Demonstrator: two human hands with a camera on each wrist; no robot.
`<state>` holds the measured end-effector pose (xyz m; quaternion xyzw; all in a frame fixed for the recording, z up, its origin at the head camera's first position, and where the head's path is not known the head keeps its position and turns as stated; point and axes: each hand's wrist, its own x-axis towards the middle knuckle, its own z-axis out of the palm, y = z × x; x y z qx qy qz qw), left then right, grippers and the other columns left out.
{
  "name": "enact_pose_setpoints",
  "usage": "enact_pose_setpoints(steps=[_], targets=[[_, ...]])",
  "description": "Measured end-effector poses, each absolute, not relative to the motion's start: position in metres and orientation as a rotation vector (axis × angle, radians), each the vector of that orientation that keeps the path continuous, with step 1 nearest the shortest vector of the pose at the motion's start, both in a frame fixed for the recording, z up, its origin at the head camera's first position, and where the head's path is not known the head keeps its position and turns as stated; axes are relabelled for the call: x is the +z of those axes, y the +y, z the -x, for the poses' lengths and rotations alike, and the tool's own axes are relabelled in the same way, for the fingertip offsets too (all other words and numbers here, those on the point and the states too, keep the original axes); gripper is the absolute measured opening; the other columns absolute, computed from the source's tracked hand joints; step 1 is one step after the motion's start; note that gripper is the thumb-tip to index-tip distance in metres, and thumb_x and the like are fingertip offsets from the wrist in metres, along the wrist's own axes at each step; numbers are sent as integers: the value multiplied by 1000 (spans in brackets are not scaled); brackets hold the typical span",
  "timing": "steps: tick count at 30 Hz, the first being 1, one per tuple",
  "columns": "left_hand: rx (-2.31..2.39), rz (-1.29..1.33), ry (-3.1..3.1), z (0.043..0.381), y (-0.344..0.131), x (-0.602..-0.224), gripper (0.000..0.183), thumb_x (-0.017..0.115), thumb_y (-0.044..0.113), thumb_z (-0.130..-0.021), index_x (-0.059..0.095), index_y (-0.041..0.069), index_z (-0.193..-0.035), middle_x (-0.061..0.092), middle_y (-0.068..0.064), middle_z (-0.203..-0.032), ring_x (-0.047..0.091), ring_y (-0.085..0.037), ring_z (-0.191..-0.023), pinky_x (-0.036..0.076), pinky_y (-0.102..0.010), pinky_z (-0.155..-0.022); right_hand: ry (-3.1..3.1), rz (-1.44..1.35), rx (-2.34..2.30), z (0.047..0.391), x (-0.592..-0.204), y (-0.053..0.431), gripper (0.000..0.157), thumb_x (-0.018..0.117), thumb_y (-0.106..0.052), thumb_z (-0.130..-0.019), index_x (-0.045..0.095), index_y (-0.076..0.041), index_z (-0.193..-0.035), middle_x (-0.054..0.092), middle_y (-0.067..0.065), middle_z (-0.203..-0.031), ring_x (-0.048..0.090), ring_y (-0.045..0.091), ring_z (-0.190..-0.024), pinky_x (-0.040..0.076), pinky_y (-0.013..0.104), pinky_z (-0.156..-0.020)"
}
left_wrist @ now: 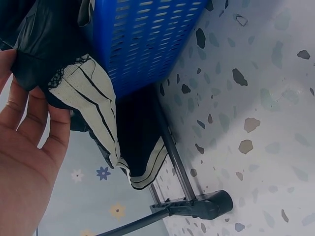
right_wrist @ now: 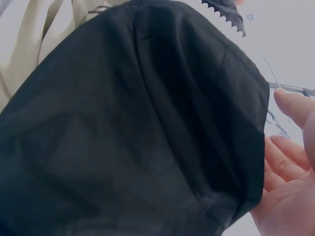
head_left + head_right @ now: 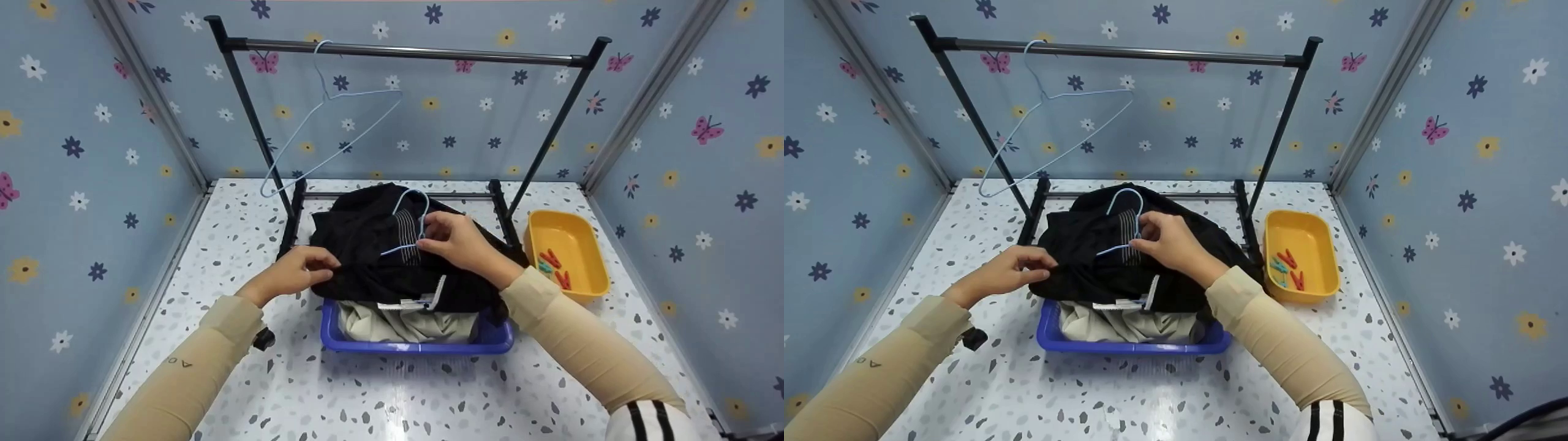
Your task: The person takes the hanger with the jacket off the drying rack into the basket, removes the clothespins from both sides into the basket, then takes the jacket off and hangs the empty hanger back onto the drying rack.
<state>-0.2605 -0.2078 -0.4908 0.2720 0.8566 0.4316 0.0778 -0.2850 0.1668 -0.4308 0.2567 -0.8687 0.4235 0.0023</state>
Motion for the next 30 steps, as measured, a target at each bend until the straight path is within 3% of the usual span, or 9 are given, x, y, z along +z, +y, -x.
enact_pose_setpoints(steps=[4,10,15,19,26,30], targets=[[1293,-812,2562,260,-206,-491,18,74,2,-102,81,-4,-117,81,-25,-118,67,-9,-97,57,-24,-91,-2710,-797,1441,284,-432,162,27,82,-3,-100,73,13,-120,81,27,-96,63,1,-72,54,16,-69],[1328,-796,2546,261,-200,-486,22,75,5,-103,82,-2,-122,81,-24,-120,67,-6,-98,56,-21,-91,-2661,-796,1481,280,-430,160,10,78,-1,-102,72,7,-105,77,22,-90,60,4,-69,52,18,-66],[1323,-789,2557,262,-187,-480,28,79,13,-104,82,0,-128,83,-21,-125,72,-16,-108,58,-23,-98,-2601,-828,1468,278,-430,157,10,79,-1,-101,71,5,-101,74,19,-88,57,1,-69,49,18,-68],[1340,-830,2594,264,-179,-480,22,80,13,-103,85,0,-120,85,-19,-121,74,-20,-111,59,-27,-101,-2575,-841,1464,278,-430,157,13,79,0,-100,69,6,-96,76,19,-93,56,-1,-72,47,17,-70],[1435,-881,2612,265,-178,-479,12,79,6,-103,89,1,-108,86,-19,-106,69,-1,-95,55,-18,-91,-2569,-849,1475,278,-428,165,15,79,3,-99,66,7,-92,77,25,-100,58,-2,-75,49,16,-72],[1446,-885,2627,265,-180,-479,12,80,6,-102,89,0,-107,86,-20,-104,66,3,-91,53,-16,-88,-2582,-812,1454,279,-426,173,11,80,4,-97,70,7,-93,77,25,-98,59,-2,-77,49,15,-75]])
